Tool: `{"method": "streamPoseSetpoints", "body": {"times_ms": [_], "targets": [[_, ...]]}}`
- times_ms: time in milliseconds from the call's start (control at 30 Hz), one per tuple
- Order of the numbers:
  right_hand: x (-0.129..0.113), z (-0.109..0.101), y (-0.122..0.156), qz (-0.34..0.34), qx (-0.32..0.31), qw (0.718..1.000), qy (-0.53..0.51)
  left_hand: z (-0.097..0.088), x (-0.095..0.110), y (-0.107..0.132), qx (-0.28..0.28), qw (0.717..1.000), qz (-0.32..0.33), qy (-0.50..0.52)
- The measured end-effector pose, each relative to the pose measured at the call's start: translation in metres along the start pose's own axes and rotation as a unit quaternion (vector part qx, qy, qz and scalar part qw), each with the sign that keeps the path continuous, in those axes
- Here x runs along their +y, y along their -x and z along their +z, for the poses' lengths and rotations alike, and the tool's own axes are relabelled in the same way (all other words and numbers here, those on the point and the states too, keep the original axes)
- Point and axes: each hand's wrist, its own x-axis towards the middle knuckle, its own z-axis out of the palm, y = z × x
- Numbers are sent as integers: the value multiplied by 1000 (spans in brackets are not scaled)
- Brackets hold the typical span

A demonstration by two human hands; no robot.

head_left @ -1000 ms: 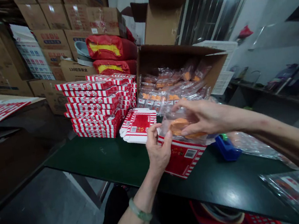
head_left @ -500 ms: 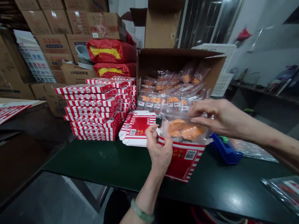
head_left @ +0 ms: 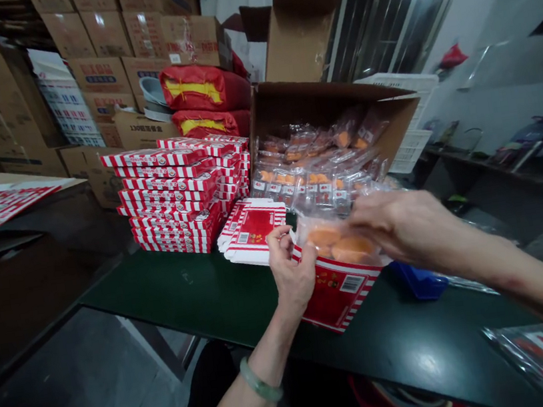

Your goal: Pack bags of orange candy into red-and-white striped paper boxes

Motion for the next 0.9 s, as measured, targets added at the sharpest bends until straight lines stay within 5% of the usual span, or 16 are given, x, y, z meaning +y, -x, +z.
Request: {"method": "streamPoseSetpoints", "body": {"times_ms": [100,167,367,667,900], "targets": [[-15,12,0,-8,-121,992,-18,-2,-5,5,-10,999,4,46],[-21,18,-1,-9,-147,989,-28,-3,-10,8,5,998,25,50],[-27,19,0,-36,-135,988,-66,-8,-24,11,28,996,88,21],[-32,43,5,19,-82,978,-191,-21,-23,8,-32,969,202,-139],[-23,34,-10,-3,-175,962,-208,-15,-26,14,-10,990,130,-48]]}}
